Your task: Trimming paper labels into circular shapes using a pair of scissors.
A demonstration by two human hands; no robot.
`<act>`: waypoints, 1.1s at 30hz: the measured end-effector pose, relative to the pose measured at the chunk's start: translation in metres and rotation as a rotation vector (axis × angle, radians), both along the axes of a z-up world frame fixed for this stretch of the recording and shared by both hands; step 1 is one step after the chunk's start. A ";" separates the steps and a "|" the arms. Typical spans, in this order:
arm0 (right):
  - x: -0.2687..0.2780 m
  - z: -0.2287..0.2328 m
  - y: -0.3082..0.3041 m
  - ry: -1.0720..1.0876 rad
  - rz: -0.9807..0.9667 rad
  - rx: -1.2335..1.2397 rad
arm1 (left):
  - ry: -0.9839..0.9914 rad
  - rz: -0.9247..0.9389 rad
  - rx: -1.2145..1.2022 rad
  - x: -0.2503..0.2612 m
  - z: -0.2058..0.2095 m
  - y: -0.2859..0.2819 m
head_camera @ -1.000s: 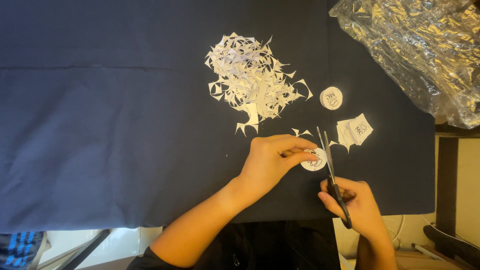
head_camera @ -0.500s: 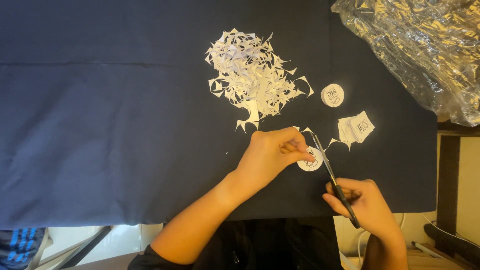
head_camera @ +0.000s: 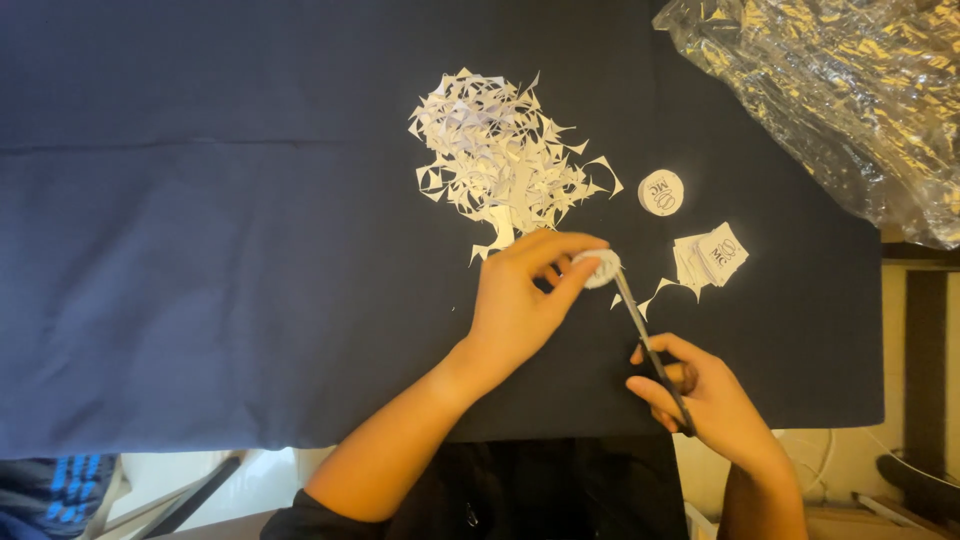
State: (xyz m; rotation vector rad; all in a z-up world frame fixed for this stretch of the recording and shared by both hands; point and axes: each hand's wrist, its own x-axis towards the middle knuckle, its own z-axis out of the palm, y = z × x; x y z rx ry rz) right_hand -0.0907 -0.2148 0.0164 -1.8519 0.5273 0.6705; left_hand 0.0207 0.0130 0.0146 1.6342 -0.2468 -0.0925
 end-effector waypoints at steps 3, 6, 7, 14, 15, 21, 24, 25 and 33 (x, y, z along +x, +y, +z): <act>0.004 0.007 0.012 0.053 0.001 -0.299 | 0.171 0.035 0.055 0.011 0.003 -0.005; -0.007 0.001 0.003 -0.016 0.280 -0.715 | 0.130 0.011 0.033 0.032 0.008 -0.025; -0.009 -0.002 0.003 -0.018 0.276 -0.710 | 0.128 0.008 0.039 0.042 0.004 -0.037; -0.016 -0.017 -0.002 0.002 0.397 -0.763 | -0.213 -0.150 0.430 0.095 -0.057 -0.112; -0.015 -0.015 -0.002 0.045 0.391 -0.731 | -0.304 -0.134 0.511 0.100 -0.070 -0.119; -0.017 -0.023 -0.010 -0.036 0.480 -0.725 | -0.622 -0.225 0.679 0.093 -0.044 -0.121; -0.015 -0.023 -0.013 -0.066 0.546 -0.690 | -0.741 -0.380 0.964 0.096 -0.054 -0.127; -0.015 -0.025 -0.013 -0.069 0.544 -0.686 | -0.742 -0.382 0.969 0.097 -0.057 -0.129; -0.026 -0.041 -0.022 -0.187 0.532 -0.629 | -0.695 -0.554 1.081 0.108 -0.055 -0.139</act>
